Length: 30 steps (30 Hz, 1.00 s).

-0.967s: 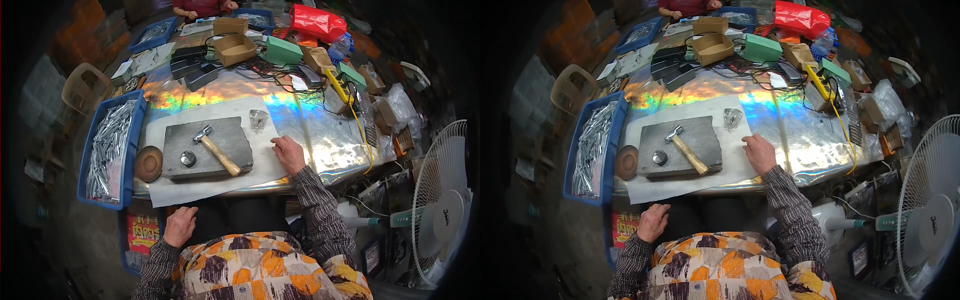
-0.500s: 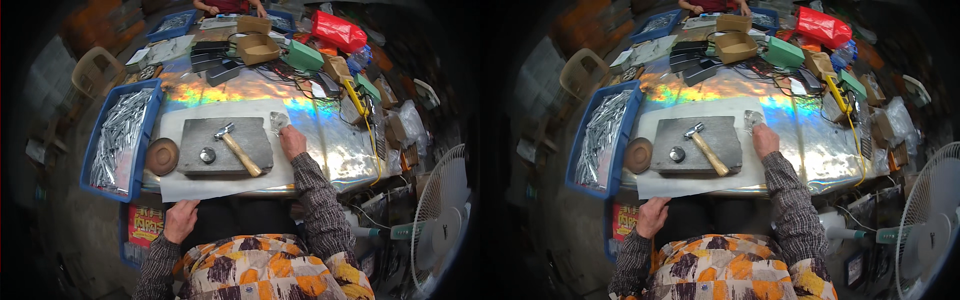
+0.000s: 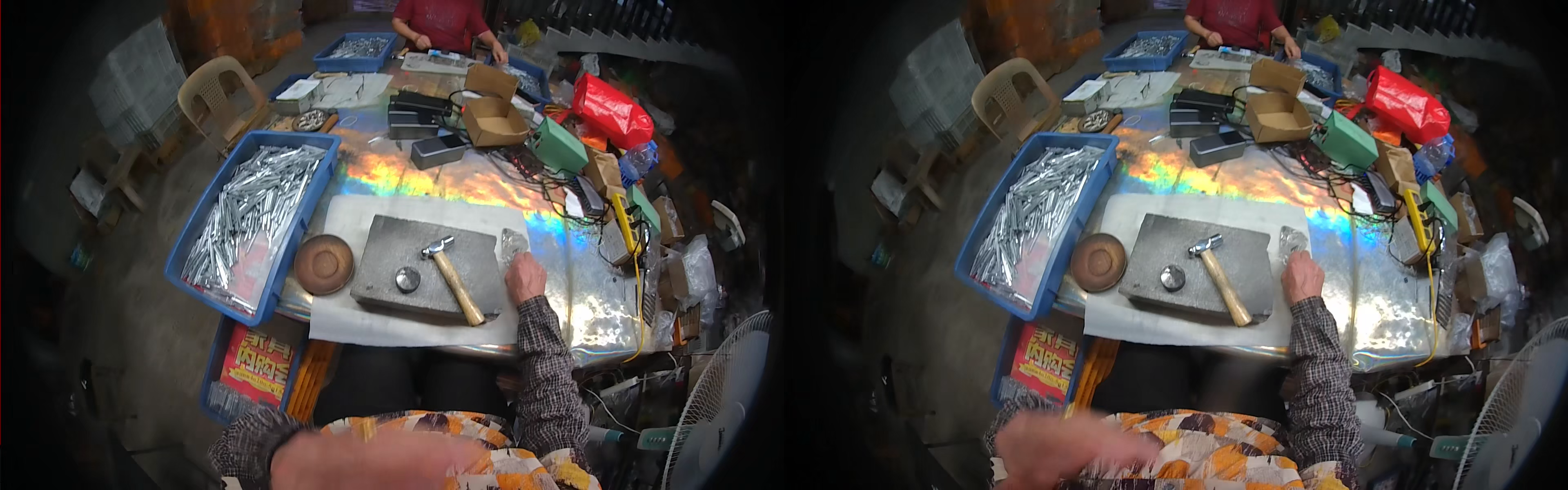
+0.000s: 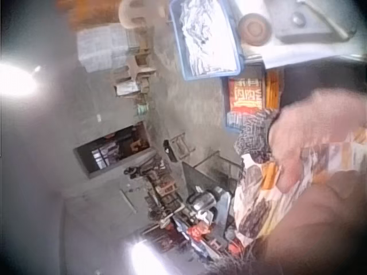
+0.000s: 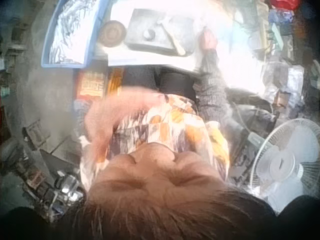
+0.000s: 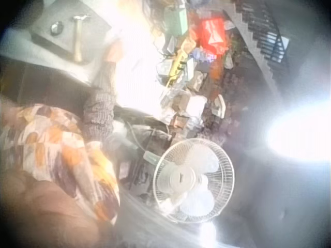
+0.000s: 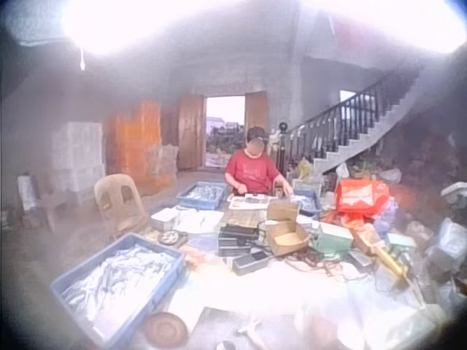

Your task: The person assembles metal components by picking metal pieces from a container, inserting pins into them, hammering the parts on an anvil with a hammer, and placing the assembled pieces into a small dish.

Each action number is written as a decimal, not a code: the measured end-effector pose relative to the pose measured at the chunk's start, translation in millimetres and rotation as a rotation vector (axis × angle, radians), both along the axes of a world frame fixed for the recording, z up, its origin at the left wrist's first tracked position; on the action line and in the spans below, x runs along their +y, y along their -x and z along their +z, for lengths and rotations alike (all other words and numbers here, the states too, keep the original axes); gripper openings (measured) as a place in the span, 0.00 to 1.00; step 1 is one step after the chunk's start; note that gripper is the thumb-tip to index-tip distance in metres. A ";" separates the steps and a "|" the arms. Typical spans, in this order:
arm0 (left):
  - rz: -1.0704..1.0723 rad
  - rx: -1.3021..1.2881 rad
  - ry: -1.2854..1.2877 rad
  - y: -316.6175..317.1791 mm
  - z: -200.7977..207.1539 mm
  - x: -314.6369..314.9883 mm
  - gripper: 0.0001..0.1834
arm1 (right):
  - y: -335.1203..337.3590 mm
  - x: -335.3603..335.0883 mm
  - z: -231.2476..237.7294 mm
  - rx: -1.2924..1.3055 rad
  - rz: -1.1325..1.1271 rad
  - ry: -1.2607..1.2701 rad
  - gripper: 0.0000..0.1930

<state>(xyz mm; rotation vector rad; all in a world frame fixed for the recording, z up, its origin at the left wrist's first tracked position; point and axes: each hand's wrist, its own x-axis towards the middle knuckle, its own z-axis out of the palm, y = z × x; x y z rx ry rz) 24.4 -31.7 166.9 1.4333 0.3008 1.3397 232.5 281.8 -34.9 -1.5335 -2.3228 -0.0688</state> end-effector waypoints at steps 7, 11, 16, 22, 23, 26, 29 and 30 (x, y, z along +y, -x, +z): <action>-0.426 -0.396 -0.080 -43.2 -1.9 27.9 0.65 | -5.3 4.7 -17.8 0.021 0.012 0.064 0.05; -0.426 -0.619 -0.105 -65.4 7.1 28.6 0.58 | -8.9 2.1 -8.3 -0.033 0.018 -0.003 0.03; -0.530 -0.877 -0.149 -81.8 17.3 37.9 0.49 | -9.7 6.6 -13.7 -0.044 0.016 -0.047 0.02; -0.507 -0.634 -0.150 -130.9 -14.0 3.0 0.38 | -10.3 4.1 -20.1 -0.003 0.035 -0.058 0.02; -0.478 -0.537 -0.137 -134.4 -20.4 4.9 0.36 | -15.7 3.4 -14.4 -0.027 0.009 -0.016 0.03; -0.360 -0.231 -0.111 -76.6 -7.5 19.5 0.29 | -19.5 6.2 -16.5 -0.039 0.051 -0.016 0.04; -0.172 0.080 -0.069 -17.0 0.5 13.5 0.23 | -8.0 1.0 -8.4 -0.027 0.069 0.022 0.05; -0.122 0.182 -0.046 4.1 1.0 13.6 0.21 | -10.8 2.3 -11.1 -0.024 0.072 0.028 0.05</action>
